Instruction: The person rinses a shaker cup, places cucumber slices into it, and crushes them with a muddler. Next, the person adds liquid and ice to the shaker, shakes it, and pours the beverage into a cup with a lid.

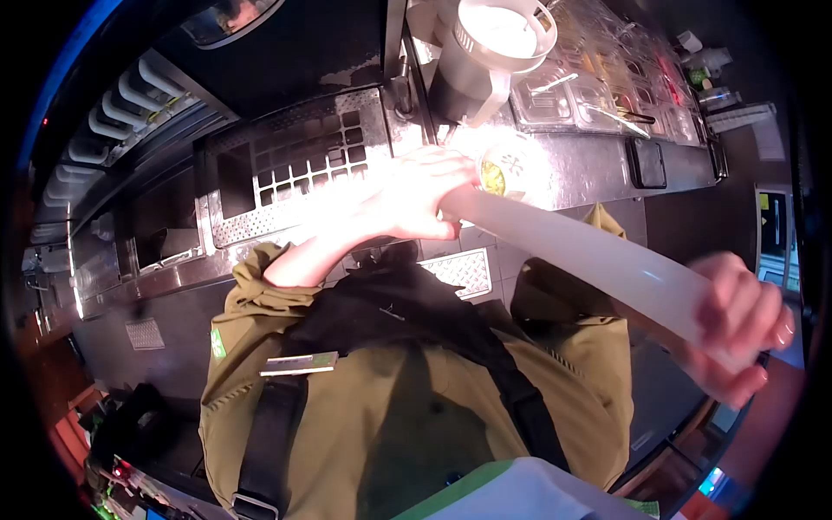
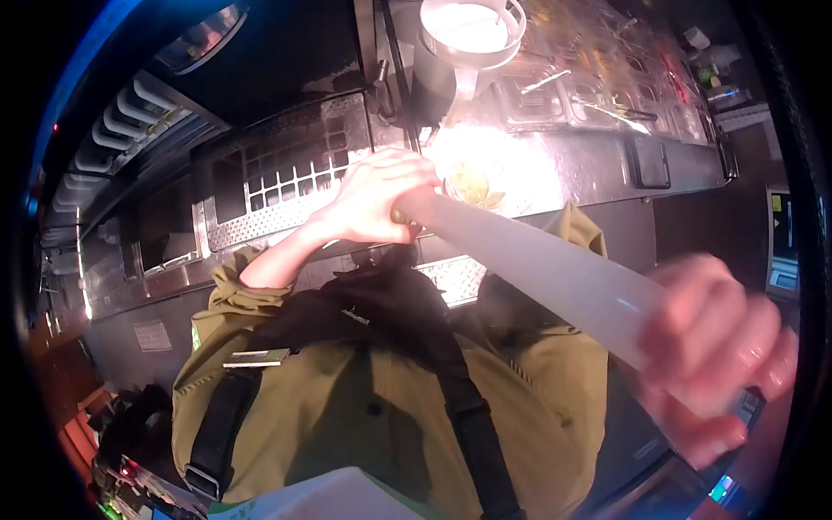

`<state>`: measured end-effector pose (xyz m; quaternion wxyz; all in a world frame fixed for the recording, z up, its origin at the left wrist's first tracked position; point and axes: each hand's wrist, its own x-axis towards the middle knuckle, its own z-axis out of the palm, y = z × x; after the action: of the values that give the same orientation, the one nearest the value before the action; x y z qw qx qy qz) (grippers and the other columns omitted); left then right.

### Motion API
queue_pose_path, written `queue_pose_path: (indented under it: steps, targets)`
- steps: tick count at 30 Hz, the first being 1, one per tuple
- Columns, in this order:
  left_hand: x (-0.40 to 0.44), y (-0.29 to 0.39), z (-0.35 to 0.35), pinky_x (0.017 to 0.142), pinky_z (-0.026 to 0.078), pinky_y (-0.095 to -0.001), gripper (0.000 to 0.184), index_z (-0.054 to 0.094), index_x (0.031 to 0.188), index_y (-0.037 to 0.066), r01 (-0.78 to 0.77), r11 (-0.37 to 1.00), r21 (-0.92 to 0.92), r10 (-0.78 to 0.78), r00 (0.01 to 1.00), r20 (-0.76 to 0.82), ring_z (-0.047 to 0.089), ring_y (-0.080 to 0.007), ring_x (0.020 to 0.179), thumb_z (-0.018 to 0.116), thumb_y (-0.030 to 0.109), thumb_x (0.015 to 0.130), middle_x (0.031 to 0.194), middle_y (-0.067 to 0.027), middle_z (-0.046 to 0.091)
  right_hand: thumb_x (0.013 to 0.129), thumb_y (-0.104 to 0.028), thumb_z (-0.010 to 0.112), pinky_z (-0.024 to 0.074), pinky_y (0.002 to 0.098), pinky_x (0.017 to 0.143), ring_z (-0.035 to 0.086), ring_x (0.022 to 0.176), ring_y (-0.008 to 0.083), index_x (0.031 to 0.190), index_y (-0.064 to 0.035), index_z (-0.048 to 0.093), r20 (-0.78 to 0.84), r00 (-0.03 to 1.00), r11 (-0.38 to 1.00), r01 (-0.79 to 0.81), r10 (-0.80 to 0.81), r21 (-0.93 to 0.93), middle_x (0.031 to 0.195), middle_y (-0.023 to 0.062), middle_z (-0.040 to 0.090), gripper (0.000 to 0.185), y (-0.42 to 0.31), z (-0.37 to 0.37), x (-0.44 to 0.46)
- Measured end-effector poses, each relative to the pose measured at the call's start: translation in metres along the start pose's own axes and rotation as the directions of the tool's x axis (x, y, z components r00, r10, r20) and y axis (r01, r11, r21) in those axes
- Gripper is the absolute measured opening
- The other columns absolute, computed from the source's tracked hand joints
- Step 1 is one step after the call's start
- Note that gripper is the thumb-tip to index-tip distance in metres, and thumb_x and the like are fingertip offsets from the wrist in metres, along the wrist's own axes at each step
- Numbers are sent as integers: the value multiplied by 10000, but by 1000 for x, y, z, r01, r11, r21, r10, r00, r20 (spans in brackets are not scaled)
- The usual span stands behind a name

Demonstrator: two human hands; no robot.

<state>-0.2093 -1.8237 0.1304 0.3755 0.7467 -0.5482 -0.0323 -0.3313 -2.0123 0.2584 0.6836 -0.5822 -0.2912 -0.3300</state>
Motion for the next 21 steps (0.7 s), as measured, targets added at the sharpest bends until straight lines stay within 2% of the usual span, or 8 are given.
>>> queue_pose_path:
  steps: [3,7,8,10,11,14,19,21]
  targets:
    - [0,-2,-4,867,424,-361,491,578,925,60,-31,999,-31,30,998,-49,551,-263,952,649,258,481,944,-96,593,816,-182,558,443,267,451,525,572,154,978,-23,460,-82,987,968,-153,139,-200,751,89,529,247,51,17,-17]
    - [2,-5,-4,894,420,-373,545,577,982,82,-7,997,-76,13,997,77,550,-261,980,669,210,461,1022,-83,587,792,-176,585,434,254,474,522,608,144,976,-34,485,-109,971,952,-230,212,-202,772,62,541,253,51,14,-14]
    - [0,-9,2,885,423,-369,544,578,986,81,-92,995,-32,92,996,-2,549,-266,979,671,209,465,1016,-87,589,763,-147,603,440,250,512,522,642,143,967,-37,494,-111,956,923,-291,271,-252,789,53,540,256,55,17,-16]
    - [4,-9,-8,890,422,-367,539,586,984,73,19,998,-52,-15,997,77,546,-261,998,670,224,474,1032,-102,589,734,-116,624,445,245,559,524,681,141,955,-42,505,-120,934,879,-358,337,-315,809,44,539,262,62,23,-23]
    - [5,-7,-9,892,421,-366,536,591,984,69,77,995,-67,-69,990,125,544,-259,1007,669,231,478,1039,-109,589,733,-113,627,445,244,568,526,687,140,953,-44,507,-125,934,876,-357,334,-324,813,43,537,260,67,25,-27]
    - [3,-10,-2,893,418,-370,538,589,997,70,-92,994,-58,96,994,59,543,-255,1014,672,233,490,1060,-102,585,732,-104,638,444,238,595,533,705,139,944,-49,512,-125,945,891,-326,302,-316,826,41,534,252,71,20,-31]
    - [2,-16,2,911,397,-369,567,590,1018,74,-162,980,-113,160,987,-25,535,-247,1028,697,254,491,1068,-91,586,731,-90,654,443,230,641,544,734,138,930,-58,520,-96,954,877,-300,285,-375,846,38,529,243,74,10,-37]
    - [-2,-17,1,914,395,-370,562,593,1016,75,-141,985,-94,139,990,-32,528,-243,1041,700,257,495,1069,-89,587,730,-85,661,443,227,659,549,746,137,925,-61,524,-20,983,852,-167,180,-496,854,37,527,239,53,-10,-40]
